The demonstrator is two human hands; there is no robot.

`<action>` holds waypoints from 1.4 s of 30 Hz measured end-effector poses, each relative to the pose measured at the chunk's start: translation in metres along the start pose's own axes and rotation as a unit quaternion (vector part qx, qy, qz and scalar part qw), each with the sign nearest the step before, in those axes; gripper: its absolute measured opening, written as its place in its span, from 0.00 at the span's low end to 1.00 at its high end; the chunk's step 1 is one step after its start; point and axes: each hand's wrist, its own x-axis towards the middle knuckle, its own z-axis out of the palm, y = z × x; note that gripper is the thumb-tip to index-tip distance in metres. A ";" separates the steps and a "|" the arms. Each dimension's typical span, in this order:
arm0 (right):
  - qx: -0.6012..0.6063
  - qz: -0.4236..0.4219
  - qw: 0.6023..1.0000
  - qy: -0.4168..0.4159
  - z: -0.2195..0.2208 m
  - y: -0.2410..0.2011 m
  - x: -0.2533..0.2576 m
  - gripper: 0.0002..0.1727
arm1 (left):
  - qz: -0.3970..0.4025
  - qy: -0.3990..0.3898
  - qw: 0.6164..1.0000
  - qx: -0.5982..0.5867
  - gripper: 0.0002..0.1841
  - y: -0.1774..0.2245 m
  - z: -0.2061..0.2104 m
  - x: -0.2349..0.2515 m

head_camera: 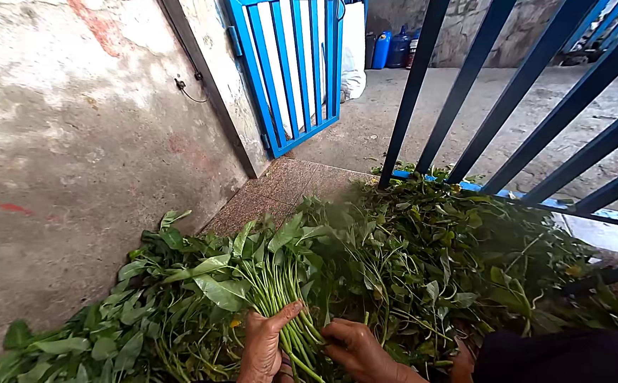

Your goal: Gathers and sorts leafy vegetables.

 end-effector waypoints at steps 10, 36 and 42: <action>-0.219 -0.064 0.973 0.032 0.017 -0.014 -0.010 0.09 | 0.028 0.084 0.996 0.018 0.25 0.004 0.000 0.004; -0.194 0.602 0.772 0.060 -0.074 0.134 -0.011 0.27 | 0.199 0.279 0.939 -0.028 0.19 0.055 -0.036 0.009; -0.155 0.573 0.796 0.114 -0.065 0.157 -0.015 0.24 | 0.109 0.205 0.973 -0.013 0.16 0.040 -0.030 0.008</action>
